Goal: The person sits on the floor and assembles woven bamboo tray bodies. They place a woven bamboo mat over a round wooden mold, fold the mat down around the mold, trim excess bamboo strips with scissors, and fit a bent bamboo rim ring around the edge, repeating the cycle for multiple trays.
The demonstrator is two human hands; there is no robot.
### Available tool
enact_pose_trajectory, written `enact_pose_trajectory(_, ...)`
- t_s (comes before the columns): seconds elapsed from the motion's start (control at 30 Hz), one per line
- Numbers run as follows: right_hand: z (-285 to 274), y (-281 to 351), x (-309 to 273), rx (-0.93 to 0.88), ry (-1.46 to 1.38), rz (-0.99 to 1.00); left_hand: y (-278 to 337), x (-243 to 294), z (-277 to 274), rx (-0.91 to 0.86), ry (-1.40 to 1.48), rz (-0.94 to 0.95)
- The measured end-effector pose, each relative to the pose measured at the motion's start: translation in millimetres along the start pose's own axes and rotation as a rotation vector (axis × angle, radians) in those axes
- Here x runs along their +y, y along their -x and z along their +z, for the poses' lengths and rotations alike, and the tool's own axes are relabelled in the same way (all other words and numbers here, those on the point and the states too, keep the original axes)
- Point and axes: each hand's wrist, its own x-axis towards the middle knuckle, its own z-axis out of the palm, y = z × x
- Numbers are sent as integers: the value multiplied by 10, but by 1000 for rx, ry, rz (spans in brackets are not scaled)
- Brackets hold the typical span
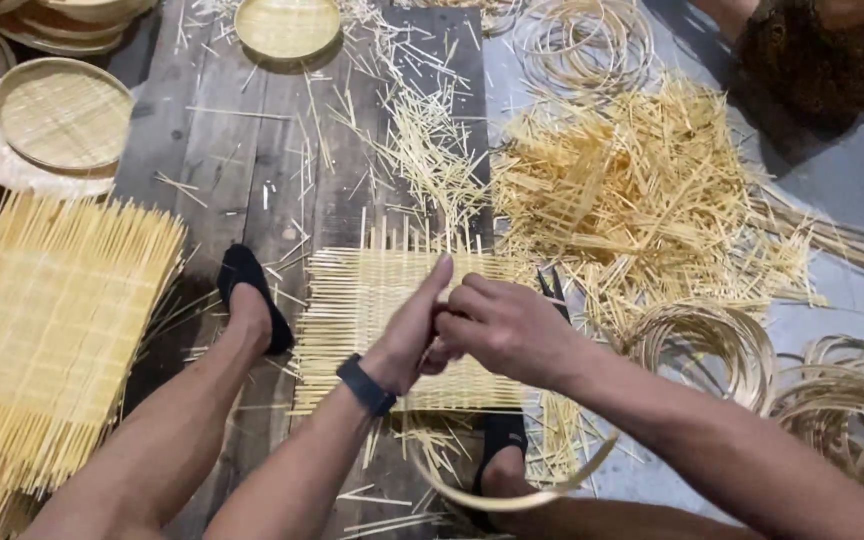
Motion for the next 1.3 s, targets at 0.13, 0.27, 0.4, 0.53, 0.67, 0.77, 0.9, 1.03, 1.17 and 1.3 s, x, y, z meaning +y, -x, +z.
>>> enact_pose_trajectory(0.13, 29, 14, -147, 58, 111, -25, -79, -228, -23, 68, -79, -39)
enact_pose_trajectory(0.27, 69, 35, -242, 94, 99, 16, -88, -292, -2, 122, 8, -74)
enact_pose_trajectory(0.4, 87, 27, -302, 190, 107, 92, -78, -283, 10, 111, 85, -43)
enact_pose_trajectory(0.53, 309, 260, -55, 164, -17, 232, -111, -224, 34, 89, 132, -71)
enact_pose_trajectory(0.67, -77, 471, 295, 183, -23, 620, -418, -270, -556, -68, 100, 221)
enact_pose_trajectory(0.77, -161, 602, 438, 314, -613, 1314, -435, -137, -931, -92, 604, 653)
enact_pose_trajectory(0.9, 166, 903, 506, 670, -1524, 1130, -378, -5, -1072, -48, 641, 480)
enact_pose_trajectory(1.03, 267, 1001, 529, 611, -1674, 1079, -301, 254, -1092, 94, 153, 182)
enact_pose_trajectory(1.17, 427, 951, 589, 570, -1665, 1121, -502, 139, -1228, 112, 217, 218)
enact_pose_trajectory(1.3, 567, 942, 498, 605, -1762, 1102, -591, 65, -1317, 148, 414, 289)
